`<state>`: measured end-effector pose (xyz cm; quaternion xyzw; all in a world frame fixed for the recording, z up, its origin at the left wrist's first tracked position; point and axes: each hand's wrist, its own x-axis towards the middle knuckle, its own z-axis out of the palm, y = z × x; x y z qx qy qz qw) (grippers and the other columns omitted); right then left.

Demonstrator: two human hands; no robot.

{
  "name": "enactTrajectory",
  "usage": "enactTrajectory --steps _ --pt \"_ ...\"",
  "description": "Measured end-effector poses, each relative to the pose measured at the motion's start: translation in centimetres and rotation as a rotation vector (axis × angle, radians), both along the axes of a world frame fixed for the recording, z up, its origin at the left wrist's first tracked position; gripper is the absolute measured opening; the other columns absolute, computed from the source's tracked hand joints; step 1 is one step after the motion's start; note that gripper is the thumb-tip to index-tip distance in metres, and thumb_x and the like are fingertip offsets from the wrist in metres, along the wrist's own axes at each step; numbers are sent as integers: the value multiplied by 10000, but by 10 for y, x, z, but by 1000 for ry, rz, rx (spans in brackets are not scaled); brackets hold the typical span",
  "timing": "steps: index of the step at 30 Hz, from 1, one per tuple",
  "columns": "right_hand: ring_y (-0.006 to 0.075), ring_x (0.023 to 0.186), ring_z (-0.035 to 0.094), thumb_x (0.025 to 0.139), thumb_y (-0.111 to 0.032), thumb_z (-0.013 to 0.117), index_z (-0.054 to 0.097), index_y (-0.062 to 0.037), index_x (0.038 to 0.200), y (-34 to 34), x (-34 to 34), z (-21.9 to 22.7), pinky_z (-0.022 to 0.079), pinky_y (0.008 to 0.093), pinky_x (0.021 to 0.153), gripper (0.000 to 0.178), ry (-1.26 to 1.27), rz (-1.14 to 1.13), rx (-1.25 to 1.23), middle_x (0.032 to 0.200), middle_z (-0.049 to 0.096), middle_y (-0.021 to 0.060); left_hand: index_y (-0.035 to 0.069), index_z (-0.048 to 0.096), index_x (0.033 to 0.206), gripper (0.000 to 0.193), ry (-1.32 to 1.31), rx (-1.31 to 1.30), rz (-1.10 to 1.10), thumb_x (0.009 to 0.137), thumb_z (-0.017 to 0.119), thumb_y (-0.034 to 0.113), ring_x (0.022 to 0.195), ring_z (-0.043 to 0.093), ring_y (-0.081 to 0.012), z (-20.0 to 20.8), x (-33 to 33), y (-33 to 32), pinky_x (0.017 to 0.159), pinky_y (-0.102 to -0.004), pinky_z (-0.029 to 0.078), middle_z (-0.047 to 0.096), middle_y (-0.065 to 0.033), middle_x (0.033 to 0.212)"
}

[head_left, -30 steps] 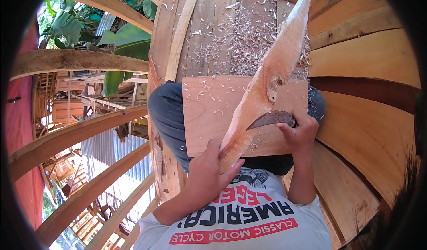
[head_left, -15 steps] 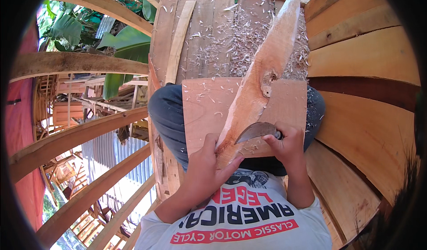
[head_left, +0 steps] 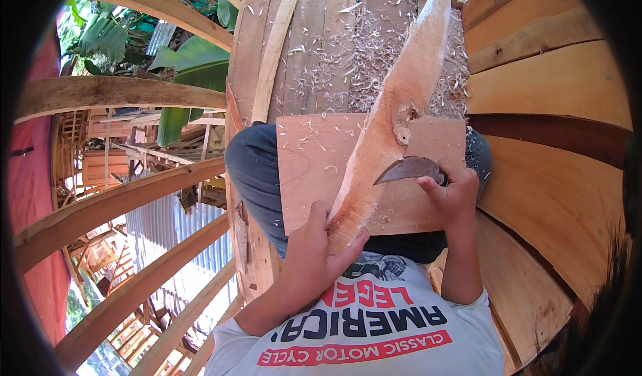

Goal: The person sits on the floor of a wooden structure and uses a curved knife to shave and shape a long wooden stick. They repeatedly scrape the surface to remove thin shavings, rotating the stick to work on different sides.

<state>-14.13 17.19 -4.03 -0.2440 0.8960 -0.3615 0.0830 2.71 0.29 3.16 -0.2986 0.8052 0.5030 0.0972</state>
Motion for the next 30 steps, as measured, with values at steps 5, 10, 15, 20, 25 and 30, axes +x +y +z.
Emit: enactTrajectory --steps 5,10,15,20,25,30 --pt "349 472 520 692 -563 701 528 -9 569 -3 23 3 393 375 445 593 -244 102 -18 482 462 158 -17 418 1040 470 92 10 -7 804 706 269 730 656 -374 -4 -5 -3 604 -373 500 612 -238 772" --pt "347 471 531 677 -598 693 539 -21 563 -5 24 5 404 380 448 608 -125 113 60 474 473 145 -12 418 1056 478 6 -48 -42 787 718 243 748 653 -379 0 -5 -1 613 -379 501 613 -237 794" --pt "343 491 549 637 -645 690 544 -20 566 -4 14 -7 416 378 457 646 -85 114 63 496 500 144 -5 411 1088 488 -69 -130 -73 770 725 192 755 662 -358 5 -7 4 626 -359 503 624 -226 841" --pt "343 511 558 635 -653 685 545 -16 568 -8 0 -9 428 382 470 656 14 45 47 522 521 154 -20 406 1043 463 15 -160 -70 785 710 215 676 635 -396 4 -4 4 568 -392 497 598 -242 764" --pt "351 524 566 657 -619 695 572 -12 591 -5 -6 -2 431 387 478 622 34 35 177 527 528 160 -28 409 1017 462 50 -128 -58 795 705 249 667 624 -416 -6 -2 2 561 -407 494 587 -252 727" --pt "355 517 564 678 -603 690 575 -16 591 -1 13 5 429 391 475 604 -119 117 117 509 520 156 -34 415 1025 470 51 -72 -18 804 696 271 695 624 -425 -6 -3 -2 582 -416 491 584 -261 728"
